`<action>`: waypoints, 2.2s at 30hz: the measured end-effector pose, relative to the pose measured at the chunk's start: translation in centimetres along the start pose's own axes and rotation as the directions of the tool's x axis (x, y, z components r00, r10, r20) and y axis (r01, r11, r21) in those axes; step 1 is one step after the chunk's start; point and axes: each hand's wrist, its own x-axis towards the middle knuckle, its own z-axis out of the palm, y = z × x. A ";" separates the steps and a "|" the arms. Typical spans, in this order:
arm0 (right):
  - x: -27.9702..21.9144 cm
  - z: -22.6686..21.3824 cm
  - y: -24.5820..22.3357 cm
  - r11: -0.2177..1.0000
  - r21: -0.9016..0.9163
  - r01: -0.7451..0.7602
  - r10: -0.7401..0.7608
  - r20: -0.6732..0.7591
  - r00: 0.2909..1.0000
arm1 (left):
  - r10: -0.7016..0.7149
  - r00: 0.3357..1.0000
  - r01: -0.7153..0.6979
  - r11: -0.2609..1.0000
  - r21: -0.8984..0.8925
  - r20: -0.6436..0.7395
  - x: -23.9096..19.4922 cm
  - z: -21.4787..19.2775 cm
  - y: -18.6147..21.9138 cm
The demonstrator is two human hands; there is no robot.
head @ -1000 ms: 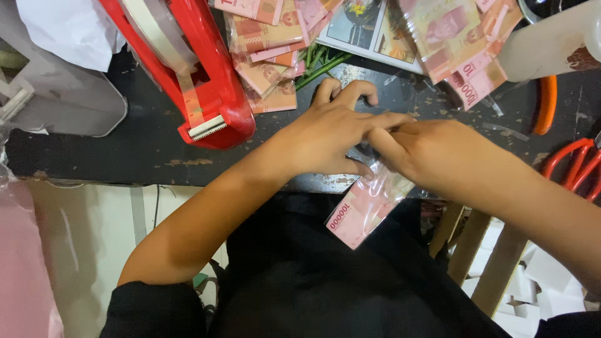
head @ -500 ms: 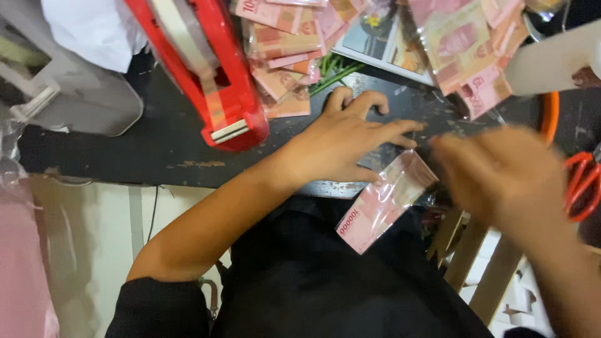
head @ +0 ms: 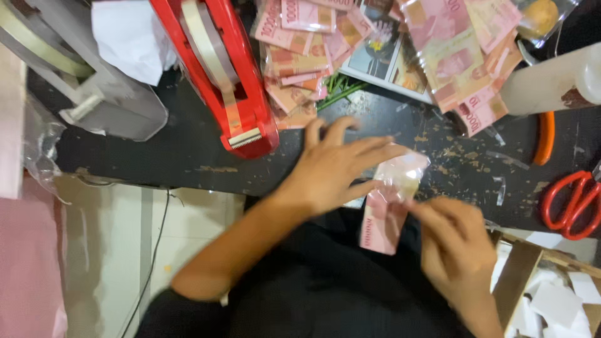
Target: The person places individual banknotes into small plastic sleeves and seals them using adhesive tape by hand.
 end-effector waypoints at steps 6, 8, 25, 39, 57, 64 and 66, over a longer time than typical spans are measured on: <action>0.7 1.6 -0.9 0.996 0.076 0.056 -0.057 0.011 0.998 | -0.160 0.626 0.471 0.858 0.207 -0.763 -3.3 4.0 3.0; 0.7 2.7 -0.8 0.993 0.085 0.084 -0.084 -0.013 0.996 | -0.097 0.649 0.371 0.906 0.204 -0.754 -3.5 4.0 2.8; 0.7 3.2 0.1 0.991 0.103 -0.082 0.072 0.095 0.993 | -0.009 0.662 -0.086 0.992 -0.088 -0.750 -2.4 5.4 2.0; 1.8 2.7 0.8 0.996 0.049 -0.074 0.068 0.120 0.990 | 0.073 0.509 0.035 0.994 0.106 -0.858 -1.0 8.3 2.4; 2.3 -0.2 -2.6 0.998 0.061 -0.010 0.004 0.103 0.995 | 0.046 0.641 -0.011 0.999 0.052 -0.766 -2.0 8.2 4.0; 15.4 3.3 -8.6 0.890 0.416 0.185 -0.222 0.041 0.974 | 0.014 0.635 0.045 0.997 0.055 -0.773 -1.5 9.5 3.5; 18.0 5.5 -9.3 0.872 0.487 -0.057 -0.088 0.270 0.959 | 0.001 0.590 -0.038 0.999 -0.026 -0.807 -1.6 10.4 3.2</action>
